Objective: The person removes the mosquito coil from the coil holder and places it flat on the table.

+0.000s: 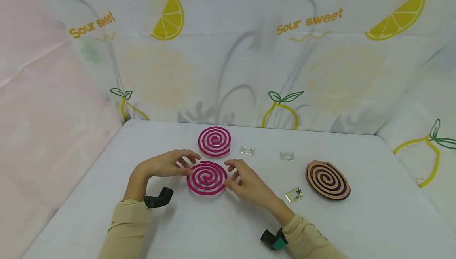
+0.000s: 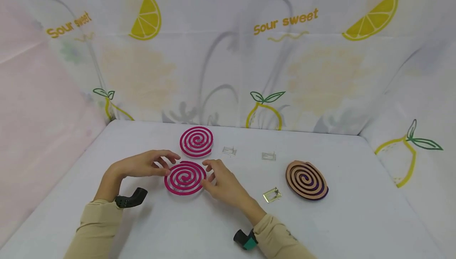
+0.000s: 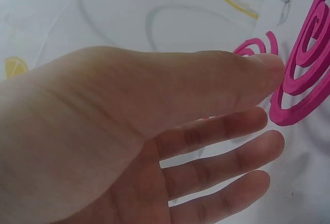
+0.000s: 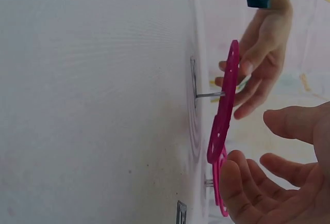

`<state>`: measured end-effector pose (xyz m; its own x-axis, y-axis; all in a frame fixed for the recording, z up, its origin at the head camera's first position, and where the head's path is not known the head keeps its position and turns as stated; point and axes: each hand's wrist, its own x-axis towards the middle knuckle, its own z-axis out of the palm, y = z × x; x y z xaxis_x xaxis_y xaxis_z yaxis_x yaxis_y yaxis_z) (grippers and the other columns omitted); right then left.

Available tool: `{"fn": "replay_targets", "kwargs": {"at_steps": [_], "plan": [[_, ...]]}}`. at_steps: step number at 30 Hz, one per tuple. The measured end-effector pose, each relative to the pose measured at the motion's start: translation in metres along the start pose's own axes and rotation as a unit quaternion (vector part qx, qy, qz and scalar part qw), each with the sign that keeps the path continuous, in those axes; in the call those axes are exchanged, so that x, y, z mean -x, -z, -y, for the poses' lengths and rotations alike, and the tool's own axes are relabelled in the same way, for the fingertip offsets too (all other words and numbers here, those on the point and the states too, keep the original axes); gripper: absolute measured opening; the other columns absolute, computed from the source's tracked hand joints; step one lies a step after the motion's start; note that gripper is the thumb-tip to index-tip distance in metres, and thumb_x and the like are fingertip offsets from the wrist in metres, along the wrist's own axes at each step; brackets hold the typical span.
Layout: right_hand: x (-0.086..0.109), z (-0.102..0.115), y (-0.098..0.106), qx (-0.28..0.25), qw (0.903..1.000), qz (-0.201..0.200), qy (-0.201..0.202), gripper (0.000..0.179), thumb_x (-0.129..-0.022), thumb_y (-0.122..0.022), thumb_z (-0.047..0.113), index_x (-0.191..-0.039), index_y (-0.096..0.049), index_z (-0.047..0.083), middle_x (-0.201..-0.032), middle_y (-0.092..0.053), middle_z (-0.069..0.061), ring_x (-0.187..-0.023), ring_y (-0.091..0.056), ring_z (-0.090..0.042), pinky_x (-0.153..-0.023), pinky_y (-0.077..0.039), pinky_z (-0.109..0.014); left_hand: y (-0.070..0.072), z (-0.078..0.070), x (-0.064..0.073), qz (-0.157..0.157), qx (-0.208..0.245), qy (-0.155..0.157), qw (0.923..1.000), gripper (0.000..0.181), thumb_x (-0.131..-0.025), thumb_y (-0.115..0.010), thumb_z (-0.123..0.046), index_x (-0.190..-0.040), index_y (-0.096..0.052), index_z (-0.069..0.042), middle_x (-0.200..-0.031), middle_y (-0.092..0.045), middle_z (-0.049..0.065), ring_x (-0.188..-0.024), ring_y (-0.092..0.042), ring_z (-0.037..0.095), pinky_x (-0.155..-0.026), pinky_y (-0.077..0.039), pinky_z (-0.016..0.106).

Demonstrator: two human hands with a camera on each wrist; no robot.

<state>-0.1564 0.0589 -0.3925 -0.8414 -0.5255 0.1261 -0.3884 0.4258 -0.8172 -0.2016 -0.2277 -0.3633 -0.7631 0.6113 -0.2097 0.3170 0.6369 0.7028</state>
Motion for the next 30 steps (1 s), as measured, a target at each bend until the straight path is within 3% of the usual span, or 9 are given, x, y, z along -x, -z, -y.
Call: {"fn": "replay_targets", "kwargs": {"at_steps": [5, 11, 21, 30], "plan": [[0.001, -0.003, -0.007, 0.002, 0.9998, 0.020, -0.001, 0.054, -0.088, -0.063, 0.011, -0.136, -0.040, 0.002, -0.116, -0.049, -0.012, -0.091, -0.059, -0.014, -0.073, -0.051, -0.018, -0.001, 0.000, 0.000, 0.014, 0.003, -0.004, 0.9999, 0.047, -0.088, -0.065, -0.020, -0.132, -0.051, -0.013, -0.117, -0.059, 0.009, -0.102, -0.063, 0.019, -0.087, -0.050, 0.034], [0.002, -0.007, -0.013, 0.011, 0.9974, 0.054, -0.045, 0.063, -0.090, -0.063, 0.017, -0.143, -0.031, 0.004, -0.126, -0.040, -0.014, -0.088, -0.057, -0.010, -0.070, -0.048, -0.017, -0.001, -0.001, 0.001, 0.021, 0.003, 0.015, 0.9997, 0.048, -0.087, -0.067, -0.020, -0.132, -0.052, -0.013, -0.118, -0.058, 0.009, -0.100, -0.063, 0.019, -0.081, -0.050, 0.032], [0.000, -0.008, -0.014, 0.021, 0.9962, 0.057, -0.063, 0.066, -0.088, -0.064, 0.017, -0.142, -0.031, -0.002, -0.111, -0.051, -0.010, -0.082, -0.051, -0.011, -0.068, -0.046, -0.018, -0.002, 0.001, 0.000, 0.025, -0.003, 0.045, 0.9987, 0.047, -0.085, -0.069, -0.022, -0.130, -0.054, -0.016, -0.117, -0.059, 0.008, -0.095, -0.063, 0.016, -0.079, -0.050, 0.030], [0.001, -0.008, -0.014, 0.016, 0.9975, 0.053, -0.045, 0.061, -0.088, -0.064, 0.015, -0.141, -0.037, 0.003, -0.108, -0.057, -0.007, -0.078, -0.051, -0.011, -0.064, -0.046, -0.019, -0.003, -0.001, 0.000, 0.027, 0.003, 0.037, 0.9989, 0.046, -0.086, -0.068, -0.018, -0.129, -0.054, -0.014, -0.113, -0.059, 0.010, -0.084, -0.062, 0.012, -0.076, -0.049, 0.030]]}}
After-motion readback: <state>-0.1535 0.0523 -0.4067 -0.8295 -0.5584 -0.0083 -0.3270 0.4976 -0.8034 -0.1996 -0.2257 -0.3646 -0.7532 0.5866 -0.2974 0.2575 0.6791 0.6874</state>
